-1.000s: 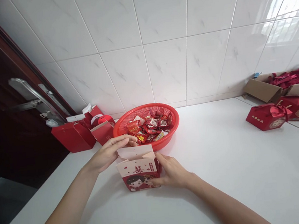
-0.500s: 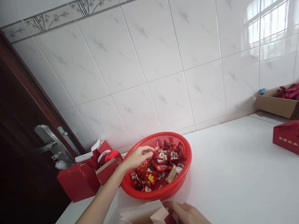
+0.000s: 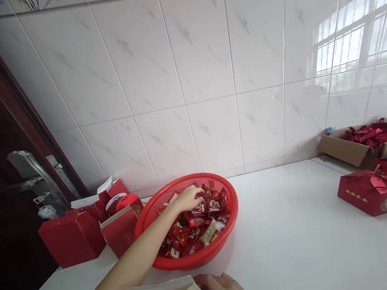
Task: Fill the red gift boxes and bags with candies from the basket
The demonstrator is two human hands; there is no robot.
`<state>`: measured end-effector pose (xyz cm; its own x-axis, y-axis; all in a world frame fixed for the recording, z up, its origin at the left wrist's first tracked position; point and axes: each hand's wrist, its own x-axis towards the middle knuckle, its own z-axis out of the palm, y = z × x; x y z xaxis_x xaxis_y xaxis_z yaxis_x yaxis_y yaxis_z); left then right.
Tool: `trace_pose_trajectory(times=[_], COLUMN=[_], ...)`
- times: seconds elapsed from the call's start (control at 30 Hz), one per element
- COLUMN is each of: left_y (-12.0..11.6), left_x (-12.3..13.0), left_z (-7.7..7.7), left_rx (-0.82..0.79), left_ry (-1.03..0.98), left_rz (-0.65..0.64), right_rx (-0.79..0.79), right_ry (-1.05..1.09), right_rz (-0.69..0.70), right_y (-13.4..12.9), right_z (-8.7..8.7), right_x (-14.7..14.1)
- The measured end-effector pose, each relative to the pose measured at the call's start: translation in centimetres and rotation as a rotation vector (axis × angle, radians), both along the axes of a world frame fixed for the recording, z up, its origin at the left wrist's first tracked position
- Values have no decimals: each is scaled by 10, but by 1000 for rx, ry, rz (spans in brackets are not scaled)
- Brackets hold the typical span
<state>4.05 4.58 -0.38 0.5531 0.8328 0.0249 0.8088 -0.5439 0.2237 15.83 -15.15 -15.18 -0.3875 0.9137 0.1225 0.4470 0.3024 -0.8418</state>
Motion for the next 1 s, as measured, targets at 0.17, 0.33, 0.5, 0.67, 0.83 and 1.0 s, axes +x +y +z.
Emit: trace_pose_trajectory(times=[0.17,0.33,0.5,0.67,0.83,1.0], left_y=[-3,-1,3,1,1,-2], left_x=[0,2,2,-2,-5,-6], left_z=[4,1,-2,5,8,10], left_rx=[8,22,-3,-46,-84,-63], left_ry=[39,46,54,71,126,148], left_rz=[-10,-21,-56,-50,-33,-18], right_rx=[22,18,-6,27,43,81], right_ry=[4,73,46,44,80,151], right_rz=[64,81,81,91,100,96], right_y=[-3,-10,-12,-13,-13,-14], right_z=[11,16,19,23,27,34], right_x=[4,8,11,10,8,6])
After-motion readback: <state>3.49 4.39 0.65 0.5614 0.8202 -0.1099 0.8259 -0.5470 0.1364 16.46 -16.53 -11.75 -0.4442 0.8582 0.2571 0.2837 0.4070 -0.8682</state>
